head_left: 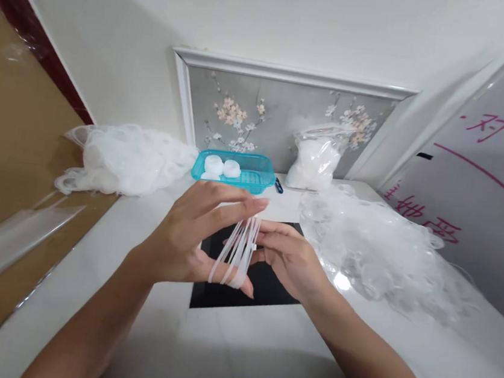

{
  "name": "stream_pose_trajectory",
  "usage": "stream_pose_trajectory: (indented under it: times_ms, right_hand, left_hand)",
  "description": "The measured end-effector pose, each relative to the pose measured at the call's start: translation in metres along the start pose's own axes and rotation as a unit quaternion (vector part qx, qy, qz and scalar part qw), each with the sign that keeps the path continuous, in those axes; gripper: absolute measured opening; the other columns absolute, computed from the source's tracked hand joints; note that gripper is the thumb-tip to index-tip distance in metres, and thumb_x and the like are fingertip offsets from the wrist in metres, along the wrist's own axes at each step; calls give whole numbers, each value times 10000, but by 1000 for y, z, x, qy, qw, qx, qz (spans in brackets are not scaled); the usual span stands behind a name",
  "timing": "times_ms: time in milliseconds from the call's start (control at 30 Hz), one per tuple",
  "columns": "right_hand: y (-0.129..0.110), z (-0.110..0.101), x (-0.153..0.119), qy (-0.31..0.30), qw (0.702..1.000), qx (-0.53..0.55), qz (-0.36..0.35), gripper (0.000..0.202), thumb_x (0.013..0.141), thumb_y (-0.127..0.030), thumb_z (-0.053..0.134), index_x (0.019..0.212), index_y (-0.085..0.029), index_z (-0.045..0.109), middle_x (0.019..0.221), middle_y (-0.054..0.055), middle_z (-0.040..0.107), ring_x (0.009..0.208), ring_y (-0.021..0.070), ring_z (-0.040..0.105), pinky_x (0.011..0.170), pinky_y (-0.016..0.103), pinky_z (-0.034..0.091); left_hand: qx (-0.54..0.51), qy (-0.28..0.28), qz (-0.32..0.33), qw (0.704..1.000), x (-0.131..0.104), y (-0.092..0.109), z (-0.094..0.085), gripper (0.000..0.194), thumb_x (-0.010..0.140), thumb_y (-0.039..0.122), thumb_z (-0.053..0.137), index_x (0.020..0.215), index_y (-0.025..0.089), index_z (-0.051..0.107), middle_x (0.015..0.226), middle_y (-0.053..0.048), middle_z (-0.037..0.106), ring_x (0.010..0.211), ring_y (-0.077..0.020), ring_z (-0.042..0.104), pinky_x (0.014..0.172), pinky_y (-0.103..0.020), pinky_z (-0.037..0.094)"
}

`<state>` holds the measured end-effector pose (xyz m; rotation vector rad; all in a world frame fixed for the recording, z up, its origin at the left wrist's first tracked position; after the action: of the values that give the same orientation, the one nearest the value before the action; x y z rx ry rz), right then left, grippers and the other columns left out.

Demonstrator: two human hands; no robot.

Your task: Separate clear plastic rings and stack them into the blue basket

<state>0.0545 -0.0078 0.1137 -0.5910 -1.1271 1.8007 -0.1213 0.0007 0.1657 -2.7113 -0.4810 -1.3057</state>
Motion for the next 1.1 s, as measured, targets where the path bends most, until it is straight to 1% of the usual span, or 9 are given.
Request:
stream_pose_trajectory:
  times_ms: [133, 300, 433, 567, 700, 800, 867, 1000, 1100]
  right_hand:
    - [-8, 11, -13, 20, 996, -59, -56, 219, 833, -322, 645, 1003, -244, 758, 942, 33, 743, 913, 202, 689, 756, 339, 577]
    - [-16, 20, -20, 45, 975, -174, -134, 143, 847, -310, 651, 845, -232, 770, 834, 12, 723, 890, 178, 675, 751, 293, 551]
    - [-20, 24, -24, 69, 957, -240, -145, 156, 811, -307, 701, 933, -226, 754, 798, 6, 700, 805, 157, 662, 642, 245, 528]
    - [-18, 23, -26, 57, 954, -263, -133, 187, 796, -305, 729, 957, -209, 726, 769, -6, 680, 714, 137, 648, 631, 249, 543]
    - [-17, 17, -25, 29, 938, -286, -195, 226, 907, -307, 591, 1101, -239, 688, 942, 32, 711, 877, 175, 676, 774, 316, 572]
    - [-21, 10, -26, 16, 896, -360, -260, 325, 957, -238, 485, 1242, -296, 629, 1287, 54, 626, 1209, 215, 577, 1021, 409, 483]
    - [-25, 7, -26, 21, 854, -433, -287, 397, 966, -188, 430, 1308, -320, 584, 1443, 45, 509, 1352, 228, 454, 1104, 461, 401]
    - [-31, -1, -26, 44, 767, -560, -311, 482, 959, -132, 363, 1363, -330, 536, 1557, 36, 353, 1436, 247, 323, 1146, 530, 323]
    - [-33, -5, -25, 51, 724, -608, -321, 508, 950, -129, 374, 1386, -353, 506, 1590, 4, 286, 1457, 265, 271, 1156, 555, 302]
  left_hand:
    - [4, -1, 34, 999, 0, 3, 4, 1037, 636, 630, 785, 1481, 220, 347, 1237, -135, 604, 1107, -284, 585, 920, -417, 485]
    - [23, -8, 49, 999, 1, 10, 9, 992, 684, 585, 777, 1487, 214, 328, 1232, -130, 599, 1121, -279, 580, 915, -412, 498]
    - [34, 10, 81, 996, 1, 12, 11, 857, 682, 537, 799, 1368, 133, 480, 1194, -153, 609, 1113, -287, 580, 908, -421, 502]
    - [65, -1, 63, 996, 2, 12, 13, 586, 786, 461, 734, 1269, 182, 554, 1192, -129, 616, 1056, -259, 599, 877, -418, 511]
    - [61, -3, 35, 998, 1, 10, 11, 485, 866, 324, 672, 1316, 231, 517, 1233, -111, 595, 1082, -231, 596, 897, -402, 518]
    - [23, -9, -22, 999, 0, 7, 8, 520, 883, 269, 648, 1371, 247, 469, 1328, -115, 540, 1220, -240, 529, 1005, -421, 477]
    - [-18, 3, -85, 996, 0, 5, 6, 497, 890, 234, 631, 1360, 269, 474, 1370, -99, 515, 1289, -249, 478, 1064, -444, 437]
    - [-128, 45, -205, 969, -3, 2, 3, 275, 904, 278, 618, 1177, 274, 587, 1320, -73, 561, 1299, -259, 475, 1059, -457, 446]
    - [-178, 5, -254, 951, -3, 4, 5, 203, 941, 389, 559, 1059, 264, 669, 1278, -69, 601, 1270, -262, 512, 1053, -450, 451]
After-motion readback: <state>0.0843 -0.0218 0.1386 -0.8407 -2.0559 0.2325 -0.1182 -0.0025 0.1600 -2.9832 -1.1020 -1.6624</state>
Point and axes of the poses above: each hand's wrist, its own x-axis towards the middle knuckle, its own z-axis out of the palm, y = z × x, the point moved 1 cm from there along x, towards the middle knuckle
